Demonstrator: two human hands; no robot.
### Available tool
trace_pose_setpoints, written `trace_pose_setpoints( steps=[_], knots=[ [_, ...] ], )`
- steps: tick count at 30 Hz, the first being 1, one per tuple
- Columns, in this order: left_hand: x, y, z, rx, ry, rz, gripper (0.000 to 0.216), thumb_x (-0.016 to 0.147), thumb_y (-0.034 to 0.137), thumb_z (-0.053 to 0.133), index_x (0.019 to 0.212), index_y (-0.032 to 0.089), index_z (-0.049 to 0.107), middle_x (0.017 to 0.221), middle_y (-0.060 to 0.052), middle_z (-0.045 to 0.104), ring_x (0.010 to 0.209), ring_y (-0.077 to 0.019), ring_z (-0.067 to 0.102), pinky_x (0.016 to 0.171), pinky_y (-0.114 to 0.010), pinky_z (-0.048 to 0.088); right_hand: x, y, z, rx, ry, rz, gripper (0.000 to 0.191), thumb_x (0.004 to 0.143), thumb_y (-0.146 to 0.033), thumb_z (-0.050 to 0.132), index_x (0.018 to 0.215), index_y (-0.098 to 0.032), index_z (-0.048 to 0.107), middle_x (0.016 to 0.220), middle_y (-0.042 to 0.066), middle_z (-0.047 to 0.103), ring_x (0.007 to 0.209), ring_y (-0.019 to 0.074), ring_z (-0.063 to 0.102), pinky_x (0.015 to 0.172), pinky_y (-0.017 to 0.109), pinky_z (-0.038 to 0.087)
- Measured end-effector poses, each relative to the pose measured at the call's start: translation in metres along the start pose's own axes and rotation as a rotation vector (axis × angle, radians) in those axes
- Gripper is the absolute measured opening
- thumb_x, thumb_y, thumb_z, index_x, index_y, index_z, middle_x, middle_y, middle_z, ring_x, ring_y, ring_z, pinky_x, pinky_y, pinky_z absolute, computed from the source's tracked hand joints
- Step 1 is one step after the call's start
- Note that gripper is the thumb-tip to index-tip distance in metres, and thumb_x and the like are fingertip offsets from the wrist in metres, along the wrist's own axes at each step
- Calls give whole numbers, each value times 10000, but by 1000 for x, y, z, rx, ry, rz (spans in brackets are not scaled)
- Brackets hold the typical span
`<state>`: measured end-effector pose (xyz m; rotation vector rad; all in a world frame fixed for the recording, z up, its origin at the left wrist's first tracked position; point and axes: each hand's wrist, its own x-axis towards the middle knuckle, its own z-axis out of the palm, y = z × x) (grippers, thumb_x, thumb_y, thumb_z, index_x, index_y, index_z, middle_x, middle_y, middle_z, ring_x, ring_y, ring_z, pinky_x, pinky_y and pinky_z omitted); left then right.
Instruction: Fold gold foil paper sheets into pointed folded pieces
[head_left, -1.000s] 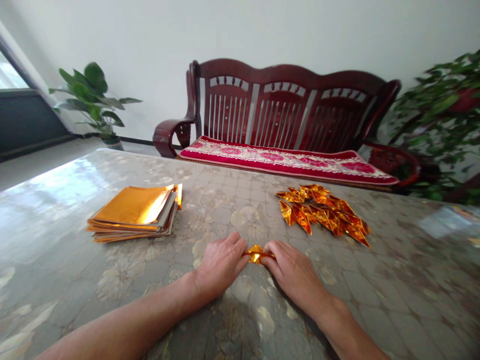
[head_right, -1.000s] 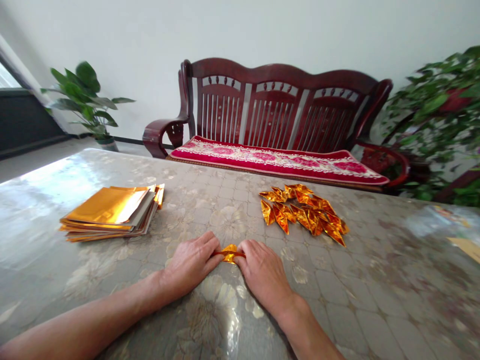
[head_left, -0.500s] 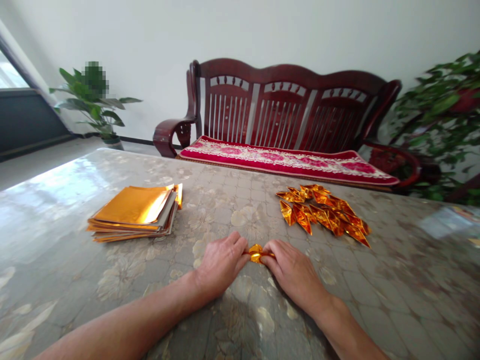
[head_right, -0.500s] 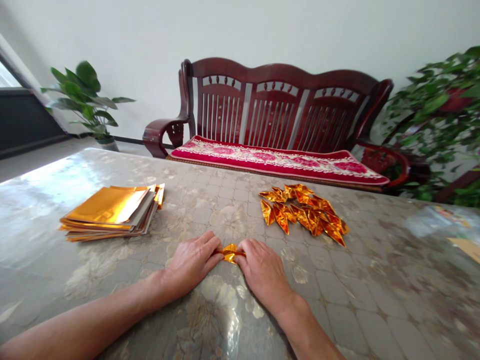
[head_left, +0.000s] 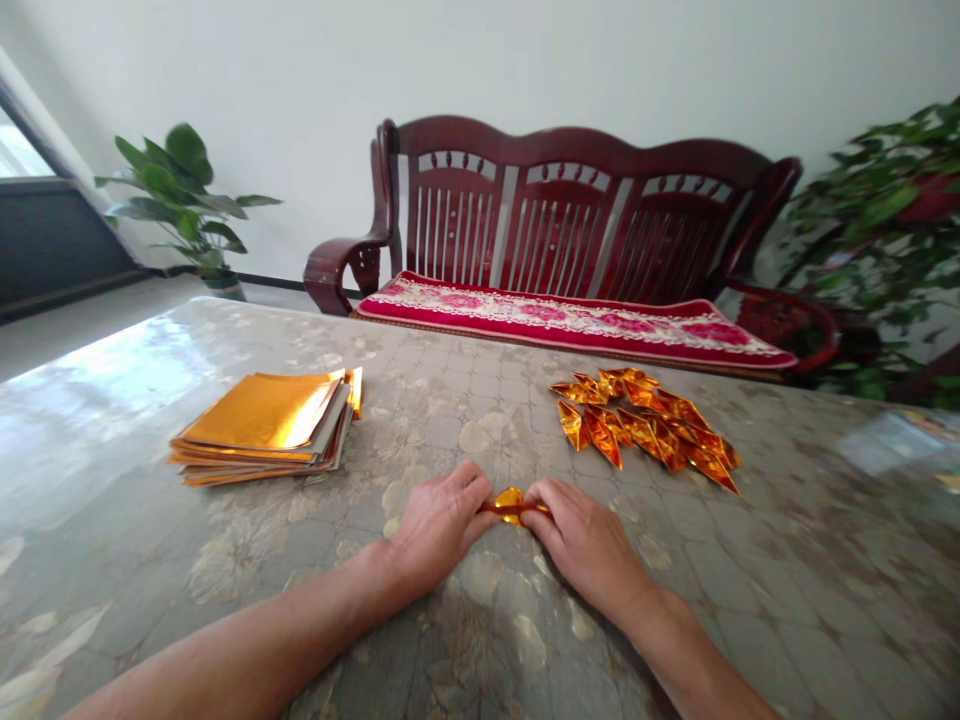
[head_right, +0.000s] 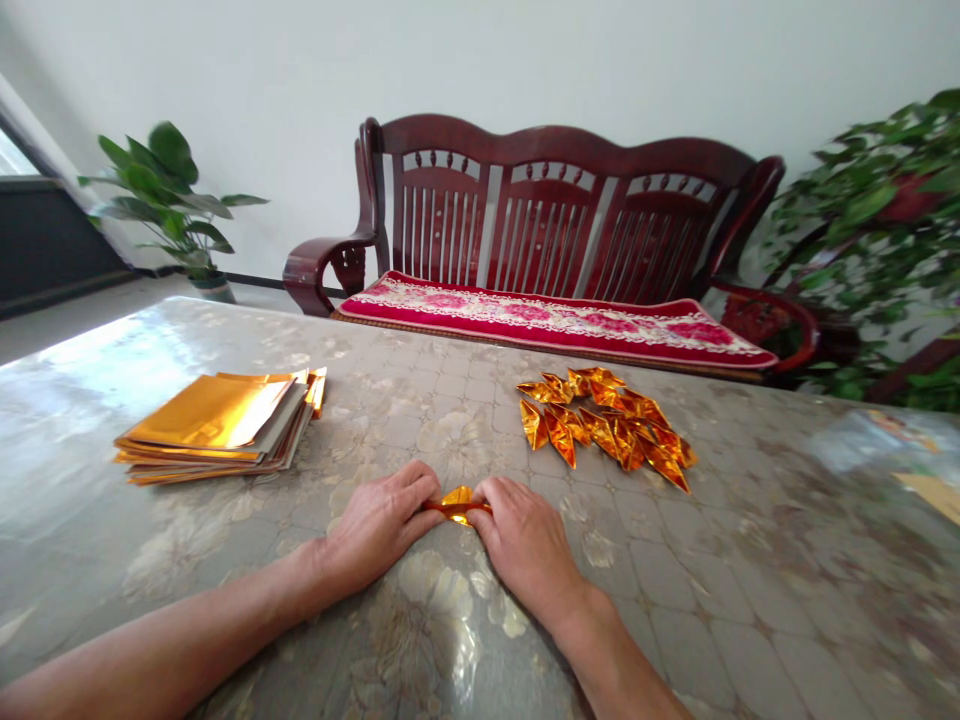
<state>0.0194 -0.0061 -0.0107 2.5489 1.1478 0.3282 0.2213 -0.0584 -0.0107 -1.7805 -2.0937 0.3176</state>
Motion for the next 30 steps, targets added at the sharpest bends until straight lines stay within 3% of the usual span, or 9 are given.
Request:
trace_pose_setpoints(
  steps=[13,30],
  knots=[
    [-1,1,1,-29,4,0,137,941,260,513,840,208,590,843,4,638,773,-150,630,656,-232,406,-2,0,-1,3,4,-42,97,934,-228,564,839,-232,583,855,0,652,822,184,614,693,281,415],
    [-2,5,-1,-41,-7,-83,98,934,312,534,901,233,581,899,15,669,823,-172,658,655,-238,413,-2,1,1,-12,15,-42,85,926,-218,563,842,-230,566,857,5,649,828,191,611,699,290,411]
  ],
)
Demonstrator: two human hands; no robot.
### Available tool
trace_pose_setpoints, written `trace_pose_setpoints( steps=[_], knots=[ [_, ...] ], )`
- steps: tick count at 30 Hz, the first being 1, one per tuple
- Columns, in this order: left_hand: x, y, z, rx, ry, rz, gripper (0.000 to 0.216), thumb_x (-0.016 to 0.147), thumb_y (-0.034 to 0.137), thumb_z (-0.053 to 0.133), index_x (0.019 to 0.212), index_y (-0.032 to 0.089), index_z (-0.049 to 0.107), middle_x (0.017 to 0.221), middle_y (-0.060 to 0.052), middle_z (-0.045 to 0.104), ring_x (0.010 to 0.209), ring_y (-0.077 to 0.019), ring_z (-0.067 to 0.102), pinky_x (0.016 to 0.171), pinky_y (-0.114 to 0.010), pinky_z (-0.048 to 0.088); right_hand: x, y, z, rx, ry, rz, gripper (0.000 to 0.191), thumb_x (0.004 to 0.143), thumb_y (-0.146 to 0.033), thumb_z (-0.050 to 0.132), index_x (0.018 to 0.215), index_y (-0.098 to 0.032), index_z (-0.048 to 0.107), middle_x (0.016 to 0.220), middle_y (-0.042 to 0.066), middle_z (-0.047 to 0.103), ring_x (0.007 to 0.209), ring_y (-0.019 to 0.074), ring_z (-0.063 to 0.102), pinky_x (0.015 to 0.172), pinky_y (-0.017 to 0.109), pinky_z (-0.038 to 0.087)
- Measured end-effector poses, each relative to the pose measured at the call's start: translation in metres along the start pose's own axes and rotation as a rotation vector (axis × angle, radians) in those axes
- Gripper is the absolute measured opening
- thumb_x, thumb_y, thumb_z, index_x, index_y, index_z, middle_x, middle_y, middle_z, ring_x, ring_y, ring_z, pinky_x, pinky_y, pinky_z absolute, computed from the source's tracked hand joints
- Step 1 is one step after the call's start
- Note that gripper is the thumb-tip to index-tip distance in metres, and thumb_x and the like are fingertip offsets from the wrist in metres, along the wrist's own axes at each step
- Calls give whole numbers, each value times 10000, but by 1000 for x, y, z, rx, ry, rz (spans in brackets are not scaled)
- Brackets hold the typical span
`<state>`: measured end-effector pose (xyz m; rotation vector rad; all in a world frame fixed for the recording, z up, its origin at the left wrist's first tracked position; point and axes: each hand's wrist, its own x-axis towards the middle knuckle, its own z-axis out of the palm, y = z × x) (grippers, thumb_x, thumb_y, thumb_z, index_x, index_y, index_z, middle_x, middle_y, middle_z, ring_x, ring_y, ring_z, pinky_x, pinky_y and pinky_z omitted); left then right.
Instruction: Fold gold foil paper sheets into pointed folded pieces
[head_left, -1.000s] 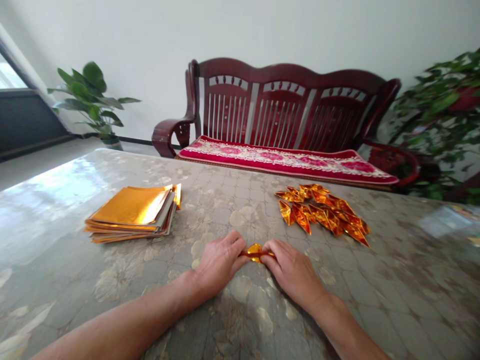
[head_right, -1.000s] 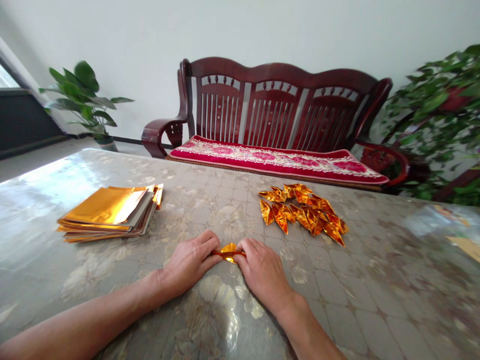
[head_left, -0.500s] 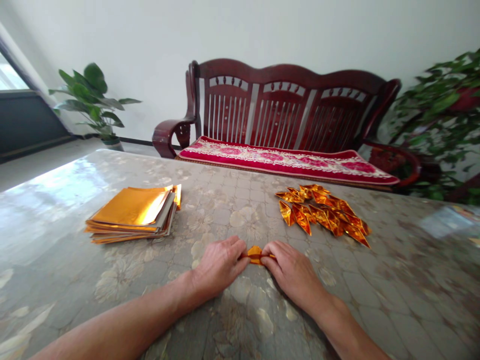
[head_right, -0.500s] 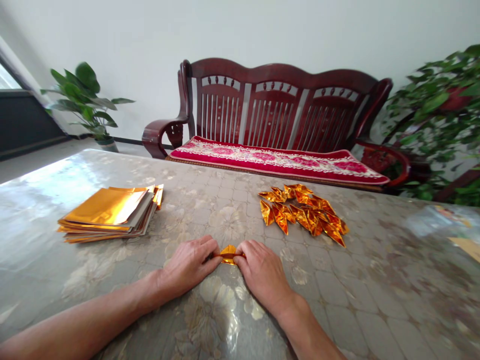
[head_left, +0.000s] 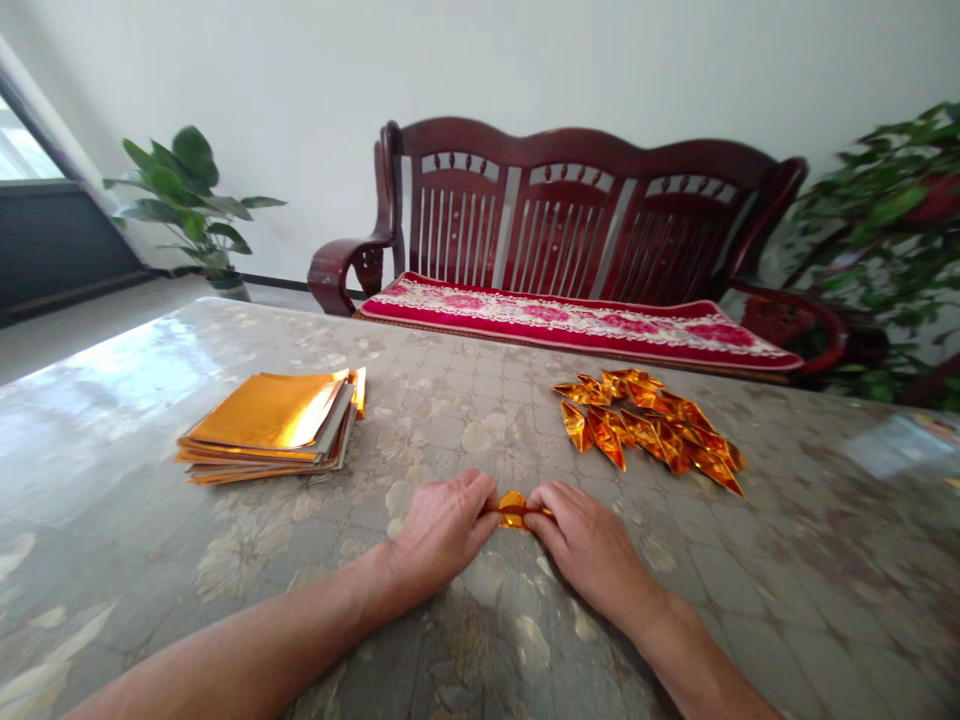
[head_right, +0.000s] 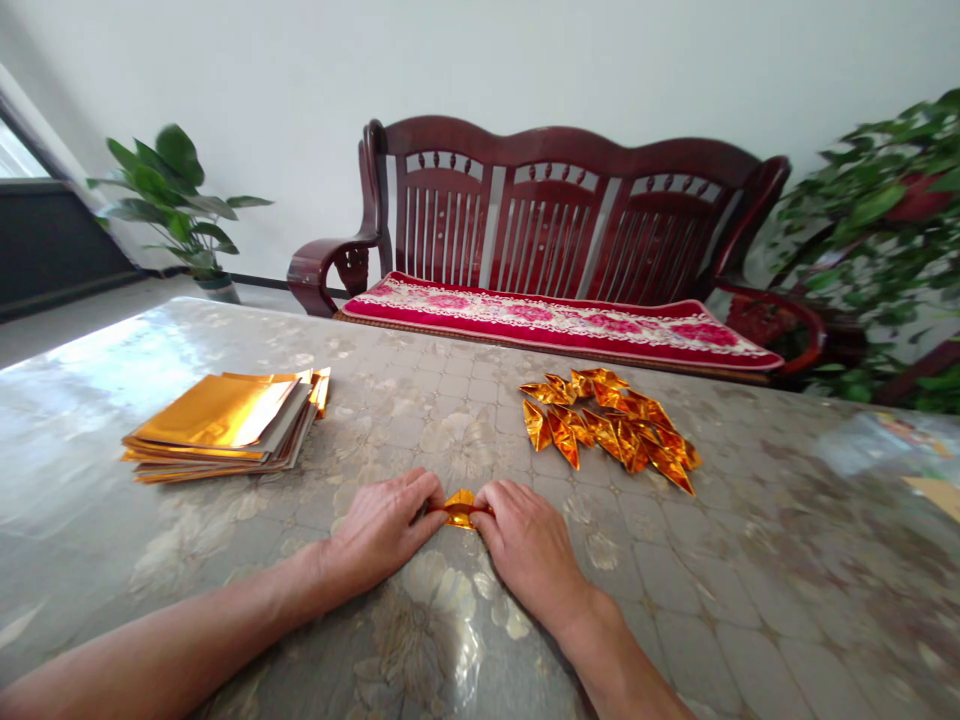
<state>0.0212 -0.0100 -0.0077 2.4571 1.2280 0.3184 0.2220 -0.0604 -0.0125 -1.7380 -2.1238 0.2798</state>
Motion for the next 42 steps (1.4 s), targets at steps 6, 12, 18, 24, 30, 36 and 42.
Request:
trace_pose_setpoints(
  steps=[6,12,18,24,30,36,42],
  knots=[
    [0,1,-2,-40,-15,-13,80,935,306,539,947,244,589,949,12,676,886,-175,661,703,-239,433,0,1,2,-6,26,-18,94,926,-218,551,835,-234,566,839,4,647,804,185,610,675,285,406],
    [0,0,-2,-89,15,-6,53,933,267,538,935,252,589,955,21,672,882,-168,659,700,-237,419,0,-1,1,7,3,2,86,927,-213,569,844,-234,559,864,1,651,834,194,611,697,293,404],
    [-1,-2,1,-101,27,-2,57,931,253,533,929,253,590,942,25,662,868,-166,654,685,-242,404,0,-2,0,7,-6,12,90,934,-216,567,846,-231,557,875,4,650,846,201,611,701,297,399],
    [-2,-2,1,-94,32,8,72,939,244,514,929,252,585,929,23,662,867,-168,650,679,-245,391,0,-3,1,0,-12,18,98,946,-230,552,849,-228,568,870,11,649,852,206,610,722,306,411],
    [-1,-2,0,-87,15,7,94,941,215,499,928,251,586,921,25,661,887,-170,651,693,-246,394,-2,-2,3,19,2,32,34,935,-226,566,936,-237,598,950,16,674,906,216,626,762,316,431],
    [0,-1,-2,-69,2,2,105,945,228,491,935,254,592,928,21,667,884,-171,652,682,-245,390,-1,-1,2,-16,-1,34,39,931,-258,593,959,-240,613,962,17,675,915,223,627,792,335,443],
    [0,-3,-2,-56,4,1,101,942,231,501,932,257,598,923,25,666,878,-175,657,675,-250,391,-1,-1,1,-32,-8,22,41,941,-253,586,967,-245,616,974,13,677,928,218,625,802,338,436]
  ],
)
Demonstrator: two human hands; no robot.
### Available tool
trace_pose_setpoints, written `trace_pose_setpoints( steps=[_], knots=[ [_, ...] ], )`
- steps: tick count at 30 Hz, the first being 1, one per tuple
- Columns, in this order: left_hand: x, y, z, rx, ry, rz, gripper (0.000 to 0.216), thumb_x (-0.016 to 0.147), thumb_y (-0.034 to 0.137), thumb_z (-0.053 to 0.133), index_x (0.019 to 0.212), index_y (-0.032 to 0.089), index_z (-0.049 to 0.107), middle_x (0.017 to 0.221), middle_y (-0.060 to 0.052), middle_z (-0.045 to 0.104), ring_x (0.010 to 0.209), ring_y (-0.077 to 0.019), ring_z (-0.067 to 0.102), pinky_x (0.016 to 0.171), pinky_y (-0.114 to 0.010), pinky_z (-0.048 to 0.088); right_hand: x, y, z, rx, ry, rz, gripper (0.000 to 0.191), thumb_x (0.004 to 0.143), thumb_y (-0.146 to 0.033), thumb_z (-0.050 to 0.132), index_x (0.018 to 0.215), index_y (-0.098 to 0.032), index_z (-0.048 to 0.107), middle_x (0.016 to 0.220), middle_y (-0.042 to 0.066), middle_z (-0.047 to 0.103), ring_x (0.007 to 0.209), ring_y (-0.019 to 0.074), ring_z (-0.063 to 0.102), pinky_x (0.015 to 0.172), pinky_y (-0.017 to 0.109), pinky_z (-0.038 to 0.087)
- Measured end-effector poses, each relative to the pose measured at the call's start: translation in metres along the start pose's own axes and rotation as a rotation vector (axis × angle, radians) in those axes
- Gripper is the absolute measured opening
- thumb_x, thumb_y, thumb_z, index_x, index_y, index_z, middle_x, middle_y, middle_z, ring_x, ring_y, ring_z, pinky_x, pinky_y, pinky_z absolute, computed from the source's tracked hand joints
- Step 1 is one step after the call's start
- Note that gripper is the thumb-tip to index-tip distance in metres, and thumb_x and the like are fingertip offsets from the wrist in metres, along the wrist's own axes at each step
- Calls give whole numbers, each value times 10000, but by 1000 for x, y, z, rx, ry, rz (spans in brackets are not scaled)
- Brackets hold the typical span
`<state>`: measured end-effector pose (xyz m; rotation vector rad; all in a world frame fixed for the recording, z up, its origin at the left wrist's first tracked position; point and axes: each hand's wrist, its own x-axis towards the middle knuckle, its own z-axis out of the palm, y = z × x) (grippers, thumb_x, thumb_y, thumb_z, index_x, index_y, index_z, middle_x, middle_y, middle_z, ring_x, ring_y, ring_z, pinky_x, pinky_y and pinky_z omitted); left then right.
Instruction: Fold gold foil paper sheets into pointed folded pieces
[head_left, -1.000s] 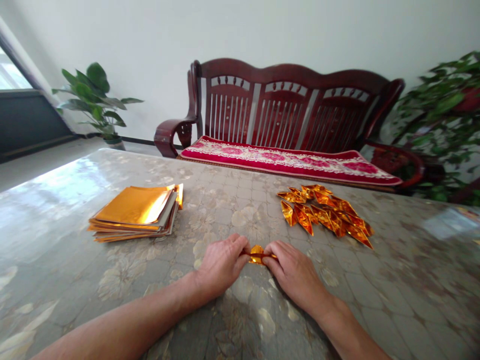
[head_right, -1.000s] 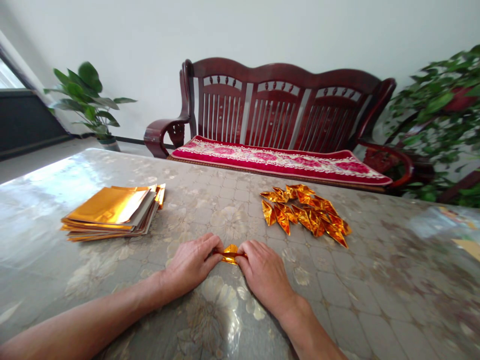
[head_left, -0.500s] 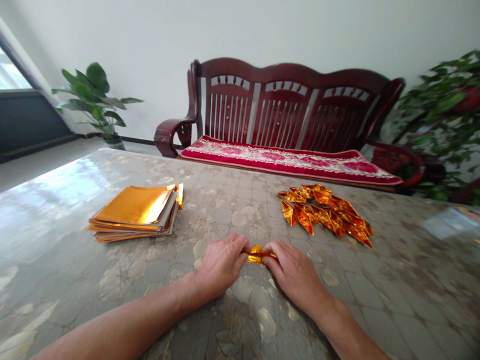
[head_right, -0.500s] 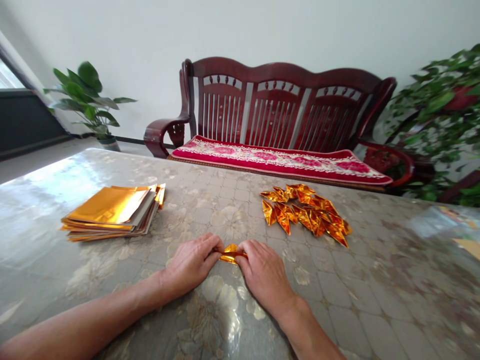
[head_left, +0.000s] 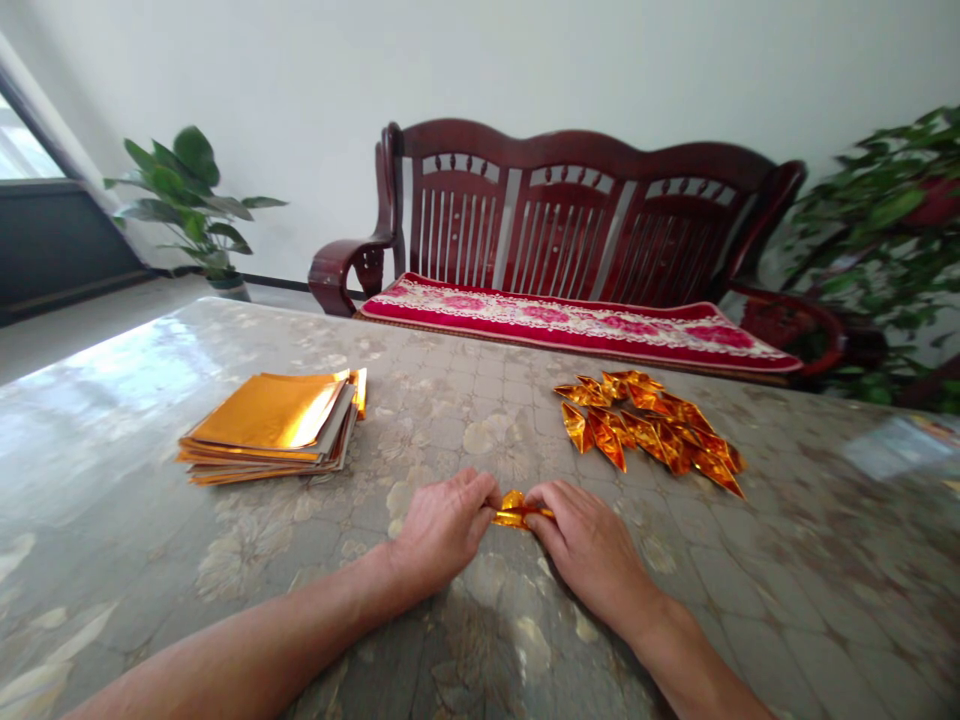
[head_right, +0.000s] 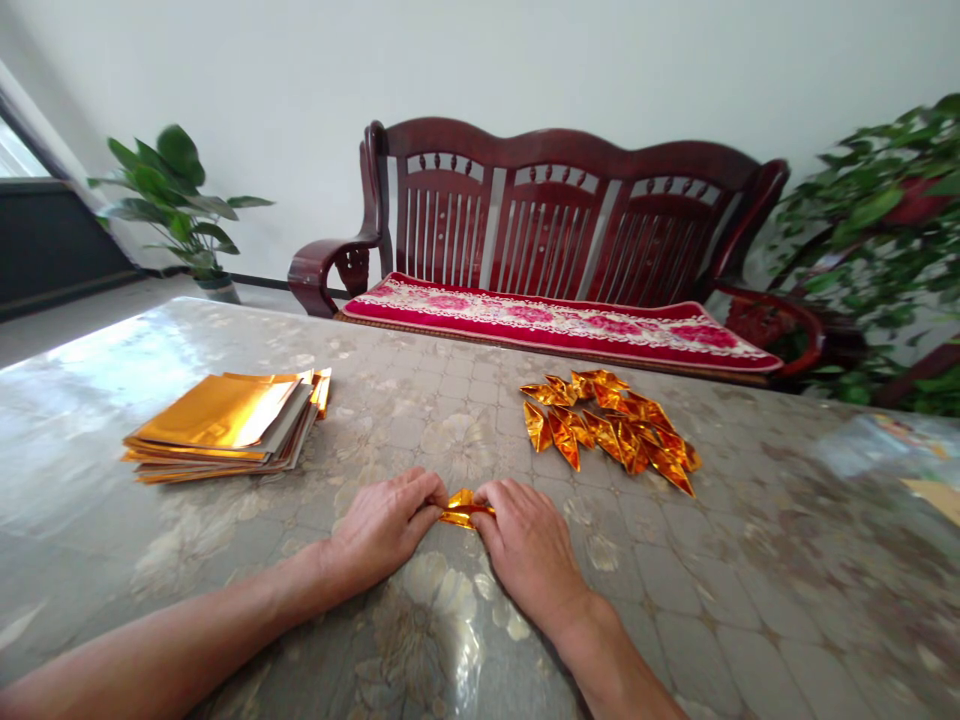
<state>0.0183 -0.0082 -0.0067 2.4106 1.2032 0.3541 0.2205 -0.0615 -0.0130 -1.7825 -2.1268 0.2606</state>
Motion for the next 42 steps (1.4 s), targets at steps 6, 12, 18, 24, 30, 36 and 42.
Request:
trace_pose_setpoints(
  steps=[6,12,18,24,30,36,42],
  knots=[
    [0,-1,3,-5,6,15,99,949,241,502,935,258,599,922,25,667,875,-172,657,674,-244,391,1,1,-2,-45,27,-22,88,927,-283,624,1010,-252,620,1001,12,678,966,221,607,806,343,410],
    [1,-2,5,-11,15,25,92,945,234,512,932,256,599,919,27,665,870,-171,659,679,-245,397,2,5,-3,-43,22,-48,101,926,-280,633,1024,-256,621,991,12,675,957,218,596,801,342,404],
    [2,-3,4,-35,4,24,91,943,232,519,927,253,606,925,25,665,874,-163,662,702,-236,410,4,8,-3,0,15,-46,99,933,-278,621,1030,-260,626,979,9,679,956,212,602,791,337,406],
    [2,-3,4,-45,2,23,89,938,232,522,920,251,607,922,23,665,877,-164,664,710,-237,416,4,11,-2,30,18,-55,84,926,-271,628,1010,-260,629,940,-3,672,913,196,604,788,332,407],
    [2,-5,4,-47,4,32,95,937,231,519,920,253,609,920,26,667,866,-160,663,697,-233,411,3,12,-3,44,34,-71,83,938,-302,611,1005,-262,639,935,7,672,904,197,604,783,329,407],
    [2,-5,3,-41,6,31,98,934,228,514,923,253,609,929,24,670,865,-160,660,693,-231,411,4,9,-3,44,17,-49,92,941,-273,596,1022,-261,638,958,11,670,932,207,599,803,341,409],
    [1,-4,4,-31,6,35,105,942,243,506,928,257,608,929,21,667,869,-160,657,695,-228,415,5,4,-2,51,-25,-74,188,943,-210,556,1088,-292,644,1015,17,665,989,212,596,819,336,424]
  ],
)
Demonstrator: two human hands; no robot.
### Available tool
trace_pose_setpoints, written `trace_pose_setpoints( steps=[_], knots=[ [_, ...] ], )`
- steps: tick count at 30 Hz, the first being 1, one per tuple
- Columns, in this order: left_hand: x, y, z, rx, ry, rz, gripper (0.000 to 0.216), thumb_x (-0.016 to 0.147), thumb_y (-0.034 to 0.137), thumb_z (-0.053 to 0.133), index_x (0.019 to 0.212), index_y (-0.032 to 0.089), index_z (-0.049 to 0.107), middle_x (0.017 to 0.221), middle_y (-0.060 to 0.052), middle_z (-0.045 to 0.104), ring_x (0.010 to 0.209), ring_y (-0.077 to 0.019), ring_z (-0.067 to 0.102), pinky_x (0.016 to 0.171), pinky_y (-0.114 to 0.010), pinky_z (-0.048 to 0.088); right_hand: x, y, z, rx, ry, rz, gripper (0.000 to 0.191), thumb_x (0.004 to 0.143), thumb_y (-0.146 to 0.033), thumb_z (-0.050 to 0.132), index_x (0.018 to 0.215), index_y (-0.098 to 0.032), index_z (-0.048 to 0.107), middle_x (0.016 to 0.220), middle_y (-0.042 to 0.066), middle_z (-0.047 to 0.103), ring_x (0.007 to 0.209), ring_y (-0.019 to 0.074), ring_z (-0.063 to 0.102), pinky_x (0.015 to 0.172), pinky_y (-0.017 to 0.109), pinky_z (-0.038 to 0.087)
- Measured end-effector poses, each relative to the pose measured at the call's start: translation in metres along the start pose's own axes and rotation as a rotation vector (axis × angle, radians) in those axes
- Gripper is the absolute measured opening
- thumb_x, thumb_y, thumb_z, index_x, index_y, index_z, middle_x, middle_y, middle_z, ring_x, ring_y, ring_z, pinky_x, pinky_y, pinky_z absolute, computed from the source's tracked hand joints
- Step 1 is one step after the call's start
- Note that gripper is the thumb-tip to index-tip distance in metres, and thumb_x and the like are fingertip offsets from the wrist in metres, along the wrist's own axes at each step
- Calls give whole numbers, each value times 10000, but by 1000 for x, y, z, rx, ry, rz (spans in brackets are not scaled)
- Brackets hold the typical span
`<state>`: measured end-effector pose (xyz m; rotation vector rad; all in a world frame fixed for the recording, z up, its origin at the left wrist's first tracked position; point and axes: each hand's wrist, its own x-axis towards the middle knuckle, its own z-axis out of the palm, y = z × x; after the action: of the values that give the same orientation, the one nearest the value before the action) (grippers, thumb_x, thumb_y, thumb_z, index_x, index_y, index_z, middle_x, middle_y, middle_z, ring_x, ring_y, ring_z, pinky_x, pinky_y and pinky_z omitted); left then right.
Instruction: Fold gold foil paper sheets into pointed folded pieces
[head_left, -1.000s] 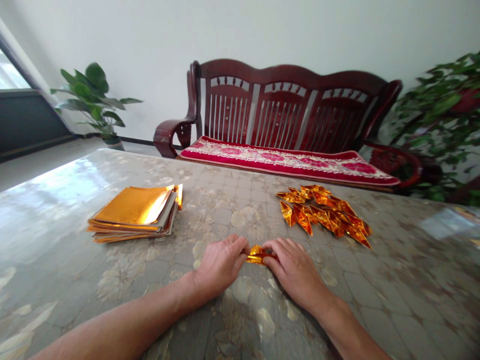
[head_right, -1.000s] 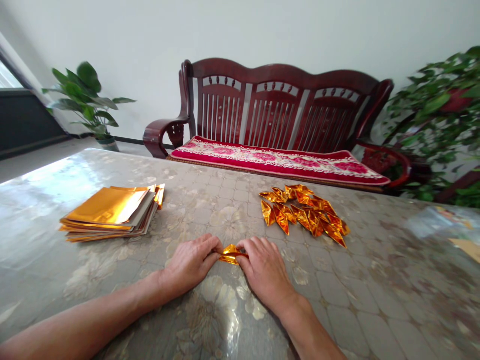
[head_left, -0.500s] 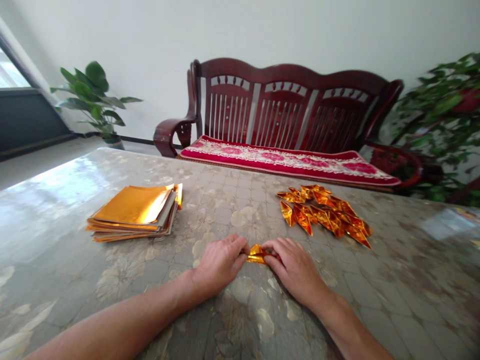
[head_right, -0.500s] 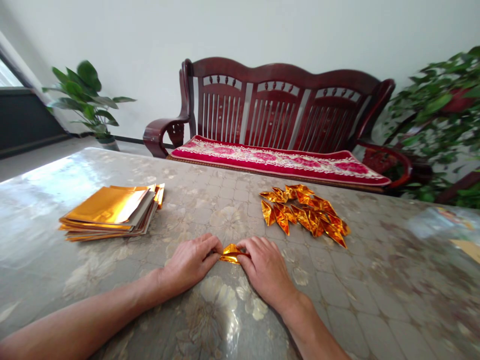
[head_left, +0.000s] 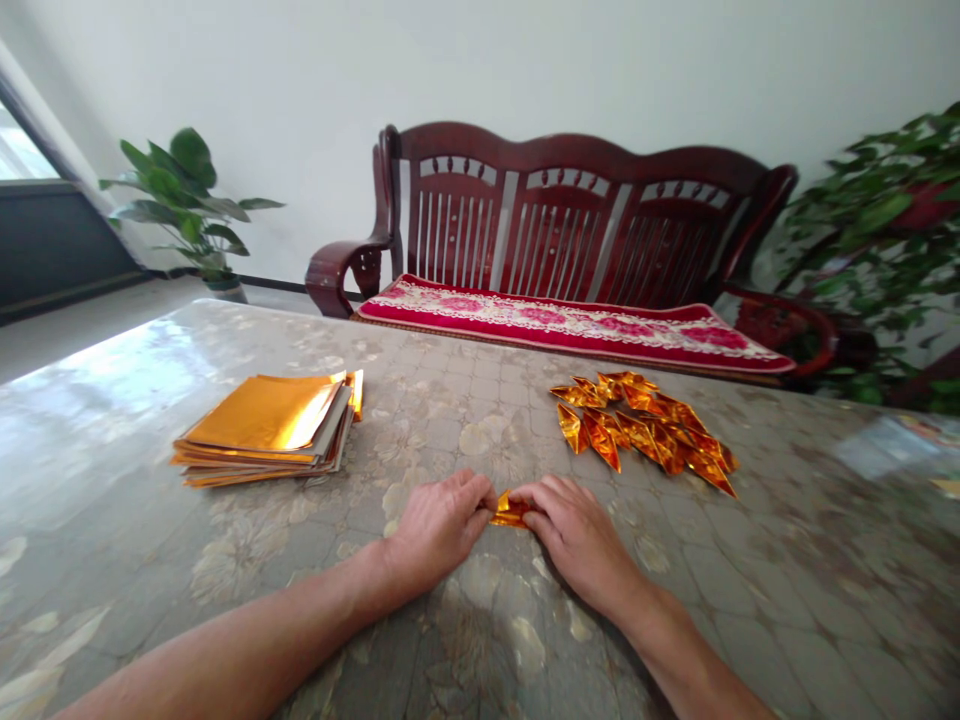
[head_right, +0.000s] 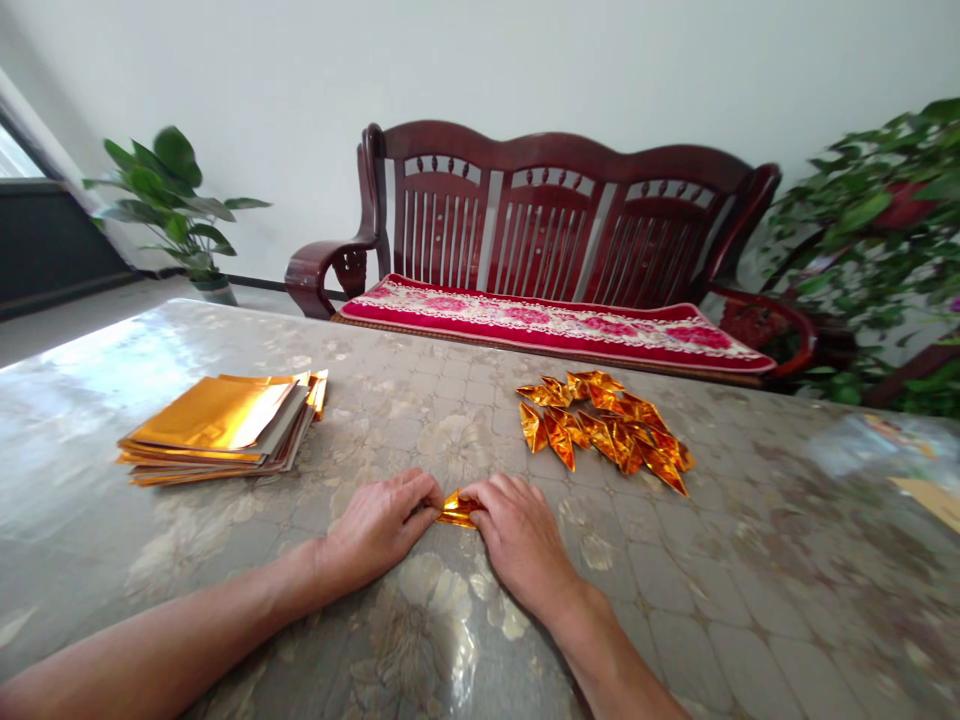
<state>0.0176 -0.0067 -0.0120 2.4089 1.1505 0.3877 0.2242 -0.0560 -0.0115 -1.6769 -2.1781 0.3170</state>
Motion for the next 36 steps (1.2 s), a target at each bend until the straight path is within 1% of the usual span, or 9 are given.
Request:
trace_pose_setpoints(
  steps=[2,7,14,18,22,28,36],
  knots=[
    [0,0,0,6,2,-3,107,945,248,503,926,256,608,925,22,666,867,-160,656,694,-228,415,0,1,1,15,4,1,190,942,-216,559,1096,-290,642,1015,19,663,997,214,598,823,334,429],
    [1,1,-1,12,-1,-1,93,936,227,517,926,252,606,922,24,664,878,-160,655,708,-229,421,-3,3,5,19,63,9,219,947,-213,563,1149,-279,613,1041,28,650,1016,221,589,835,339,424],
    [1,1,-1,24,2,-8,102,943,237,509,938,257,609,924,21,666,879,-164,658,702,-233,420,-3,1,5,-47,52,-13,212,968,-198,527,1152,-259,613,1051,43,631,997,218,578,836,338,414],
    [0,1,-1,20,-8,-11,94,936,226,517,937,254,606,934,20,668,896,-166,660,720,-235,425,-2,-5,4,-91,44,14,208,967,-282,560,1170,-269,602,1048,41,628,983,224,575,817,343,402],
    [0,2,-1,12,-12,-21,92,934,229,519,932,253,607,938,19,669,894,-163,660,722,-235,427,-1,-11,4,-102,44,46,268,919,-358,639,1168,-270,591,1048,39,630,1009,245,572,828,363,389],
    [0,3,-1,26,-18,-36,92,930,233,527,941,258,615,944,16,673,886,-165,659,706,-231,426,1,-14,9,-95,81,108,283,884,-326,661,1155,-277,598,1056,48,648,1023,254,577,836,366,376],
    [1,3,-2,44,-16,-32,93,931,233,513,922,247,604,932,10,668,889,-175,662,700,-243,423,2,-18,10,-97,83,146,267,872,-286,641,1135,-271,595,1042,42,656,1010,258,574,831,373,371]
  ],
)
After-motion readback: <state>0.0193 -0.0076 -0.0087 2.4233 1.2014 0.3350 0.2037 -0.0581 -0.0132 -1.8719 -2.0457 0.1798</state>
